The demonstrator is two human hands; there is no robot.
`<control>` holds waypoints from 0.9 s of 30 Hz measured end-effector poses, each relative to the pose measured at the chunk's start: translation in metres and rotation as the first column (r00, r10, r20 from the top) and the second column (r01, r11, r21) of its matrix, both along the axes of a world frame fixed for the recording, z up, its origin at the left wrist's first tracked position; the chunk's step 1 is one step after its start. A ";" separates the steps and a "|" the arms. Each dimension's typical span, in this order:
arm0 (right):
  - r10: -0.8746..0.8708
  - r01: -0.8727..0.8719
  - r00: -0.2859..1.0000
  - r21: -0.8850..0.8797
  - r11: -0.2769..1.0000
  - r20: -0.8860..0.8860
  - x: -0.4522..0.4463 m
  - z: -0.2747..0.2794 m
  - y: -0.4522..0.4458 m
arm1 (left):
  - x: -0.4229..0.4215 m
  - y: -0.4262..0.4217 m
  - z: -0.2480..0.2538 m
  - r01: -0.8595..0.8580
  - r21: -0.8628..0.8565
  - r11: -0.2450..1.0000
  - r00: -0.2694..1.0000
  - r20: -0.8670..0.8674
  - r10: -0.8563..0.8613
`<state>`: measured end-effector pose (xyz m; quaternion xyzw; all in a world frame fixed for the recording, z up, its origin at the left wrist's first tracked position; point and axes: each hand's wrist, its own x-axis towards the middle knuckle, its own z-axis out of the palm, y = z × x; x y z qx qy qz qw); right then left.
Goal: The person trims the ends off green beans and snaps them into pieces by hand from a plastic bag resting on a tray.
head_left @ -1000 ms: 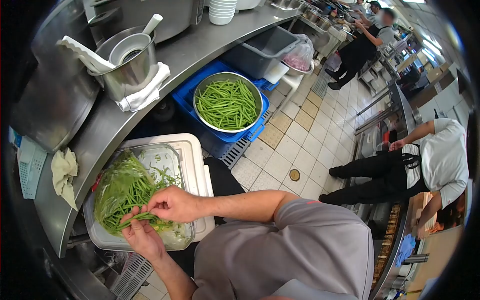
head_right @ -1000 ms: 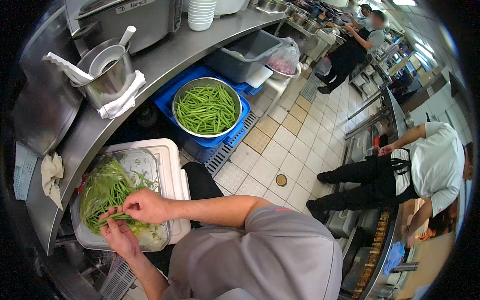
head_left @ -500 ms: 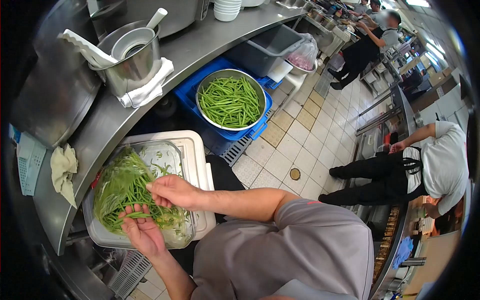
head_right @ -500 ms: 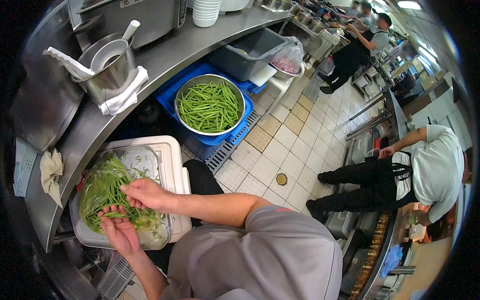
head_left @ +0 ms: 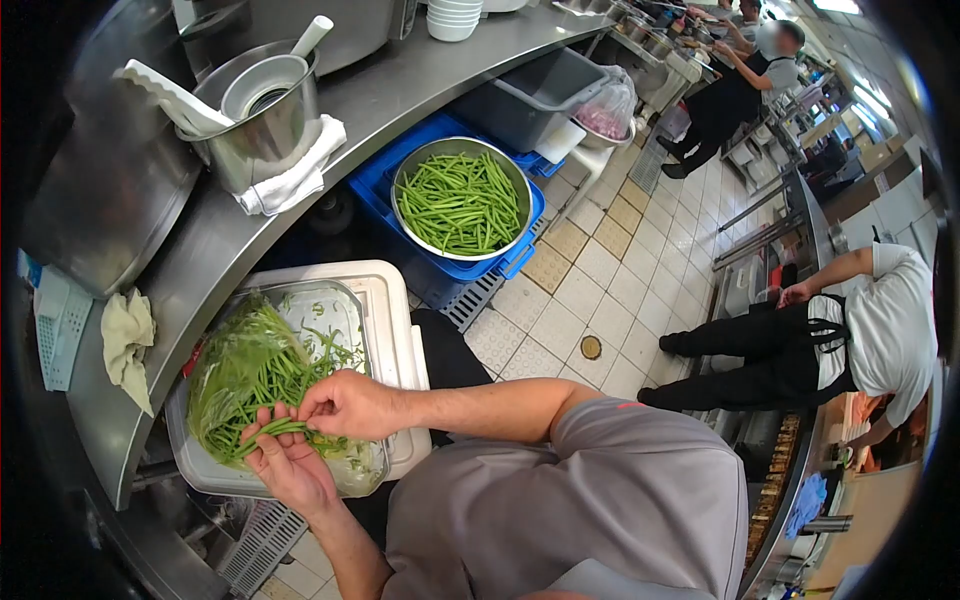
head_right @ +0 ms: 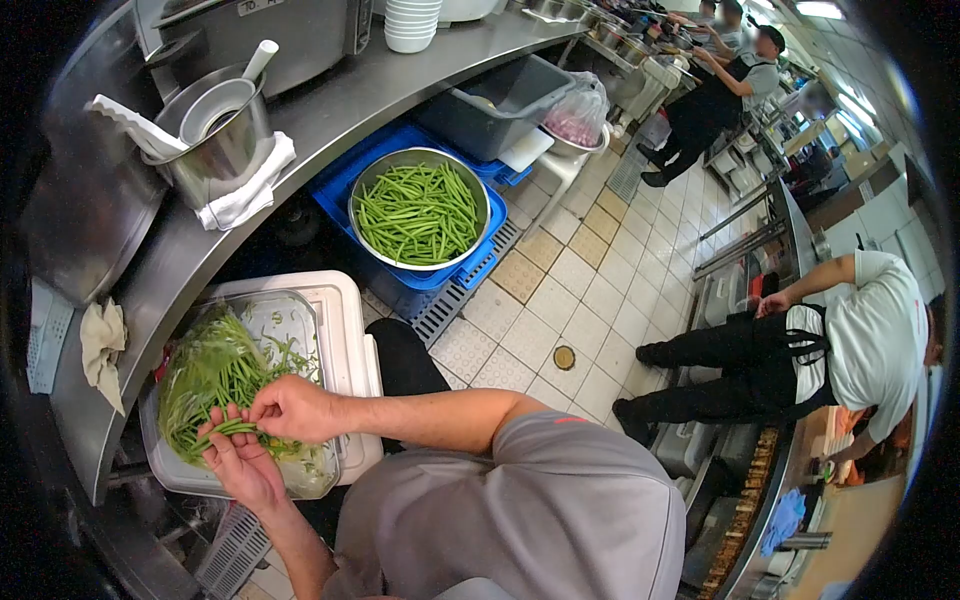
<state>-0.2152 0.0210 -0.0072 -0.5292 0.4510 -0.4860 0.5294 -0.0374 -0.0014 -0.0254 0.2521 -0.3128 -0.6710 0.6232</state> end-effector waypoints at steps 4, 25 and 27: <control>-0.013 0.011 0.999 -0.043 0.999 -0.035 0.001 0.003 0.001 | 0.002 -0.001 -0.001 0.012 0.029 0.999 0.999 -0.040 -0.011; -0.121 0.071 0.963 0.205 0.976 0.242 -0.016 -0.010 -0.008 | -0.030 -0.028 0.011 0.001 0.101 0.995 0.977 -0.213 0.021; -0.070 0.038 0.978 0.161 0.986 0.195 -0.017 0.000 -0.003 | -0.035 -0.026 0.011 0.011 0.089 0.996 0.978 -0.210 0.008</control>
